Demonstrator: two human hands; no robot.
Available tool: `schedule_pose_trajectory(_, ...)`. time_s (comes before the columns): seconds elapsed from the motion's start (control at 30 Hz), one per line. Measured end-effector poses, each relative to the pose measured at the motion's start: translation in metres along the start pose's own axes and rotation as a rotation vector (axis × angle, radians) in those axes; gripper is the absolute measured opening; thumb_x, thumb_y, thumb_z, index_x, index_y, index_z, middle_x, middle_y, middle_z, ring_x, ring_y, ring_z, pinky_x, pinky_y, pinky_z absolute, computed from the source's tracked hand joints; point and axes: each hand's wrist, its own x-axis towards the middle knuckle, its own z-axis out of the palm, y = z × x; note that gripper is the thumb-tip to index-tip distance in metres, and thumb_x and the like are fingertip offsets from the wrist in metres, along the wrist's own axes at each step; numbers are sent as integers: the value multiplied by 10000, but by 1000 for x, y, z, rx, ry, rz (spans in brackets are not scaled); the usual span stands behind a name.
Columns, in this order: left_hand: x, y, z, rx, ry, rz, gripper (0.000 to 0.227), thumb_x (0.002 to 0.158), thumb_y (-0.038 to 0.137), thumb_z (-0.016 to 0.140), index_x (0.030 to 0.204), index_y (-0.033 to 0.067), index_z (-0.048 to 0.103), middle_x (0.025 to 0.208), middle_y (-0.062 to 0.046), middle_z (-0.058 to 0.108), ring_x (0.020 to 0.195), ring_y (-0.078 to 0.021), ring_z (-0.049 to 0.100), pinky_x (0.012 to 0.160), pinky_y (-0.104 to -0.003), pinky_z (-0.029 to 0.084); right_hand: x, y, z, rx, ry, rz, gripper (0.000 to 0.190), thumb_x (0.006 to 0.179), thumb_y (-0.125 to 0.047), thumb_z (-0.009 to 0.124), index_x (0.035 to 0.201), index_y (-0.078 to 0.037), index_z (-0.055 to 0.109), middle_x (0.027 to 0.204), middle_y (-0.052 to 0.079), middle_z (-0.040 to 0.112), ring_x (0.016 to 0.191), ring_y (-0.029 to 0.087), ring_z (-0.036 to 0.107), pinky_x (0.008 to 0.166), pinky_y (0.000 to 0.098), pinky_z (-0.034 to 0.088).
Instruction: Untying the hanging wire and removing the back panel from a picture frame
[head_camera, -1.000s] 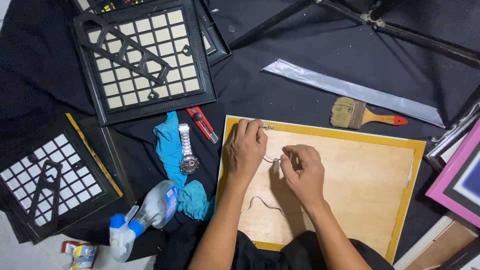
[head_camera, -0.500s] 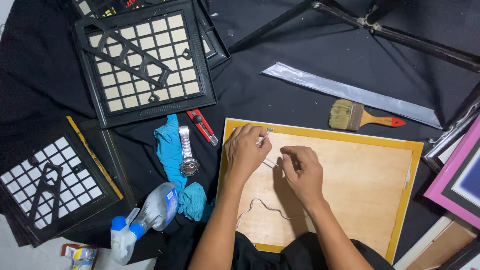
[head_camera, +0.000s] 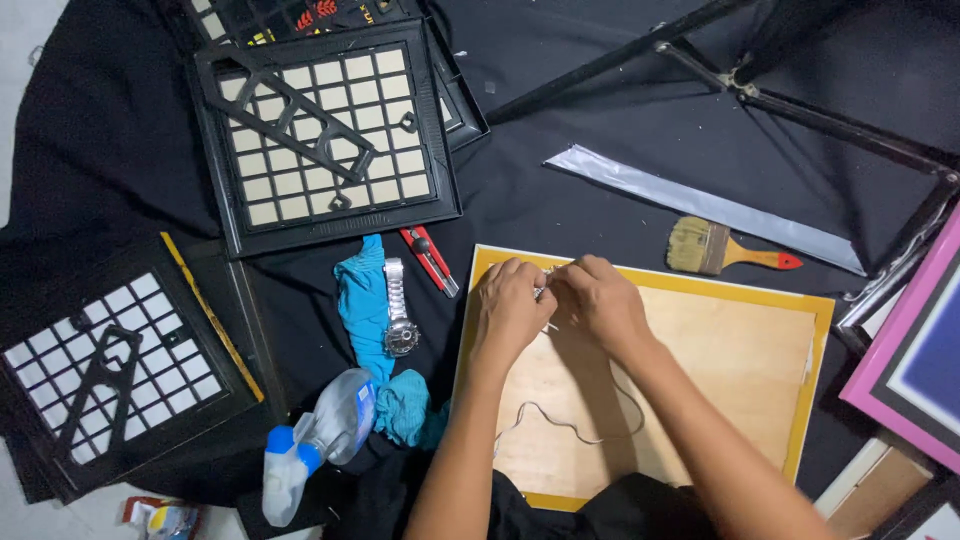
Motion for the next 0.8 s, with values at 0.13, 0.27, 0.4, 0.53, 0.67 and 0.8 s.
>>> schedule_pose_trajectory(0.13,-1,3,-7,9,-35,-17,174,739,223,674,866,107,652,824,-98,591,930,-346,653,821,-453,540,18,-11,-27,-115,-116,-89,79,905,-134,670,951,-177,716,814,13,632,778,250,681,695,354,578)
schedule_pose_trajectory(0.27,2,0,-7,30,-105,-64,217,725,167,662,915,63,674,862,-115,598,976,-352,641,857,-457,536,33,-2,-22,-221,-204,-406,108,984,-209,480,916,-171,555,842,8,516,769,227,646,631,332,553)
schedule_pose_trajectory(0.4,1,-2,-5,29,-104,-53,194,697,150,656,854,39,632,855,-119,587,974,-363,635,848,-465,534,44,5,-11,-274,-262,-559,139,966,-152,426,899,-92,532,827,67,519,668,279,663,560,373,538)
schedule_pose_trajectory(0.53,0,5,-8,18,-75,-46,164,701,143,656,827,48,613,838,-118,577,971,-362,637,854,-461,538,46,15,0,-356,-280,-624,131,951,-126,406,906,-72,517,824,70,496,634,273,674,524,350,539)
schedule_pose_trajectory(0.67,1,4,-8,-17,-12,-34,129,716,171,647,808,87,612,772,-73,530,906,-335,635,835,-448,539,52,19,3,-308,-394,-509,194,944,-221,428,915,-52,517,842,93,525,629,314,696,520,383,555)
schedule_pose_trajectory(0.8,-1,0,-7,-51,43,-19,134,749,192,651,856,112,640,739,-49,518,871,-319,646,815,-443,545,51,20,-3,-219,-492,-285,213,898,-282,534,936,-78,577,842,138,632,719,374,739,575,479,574)
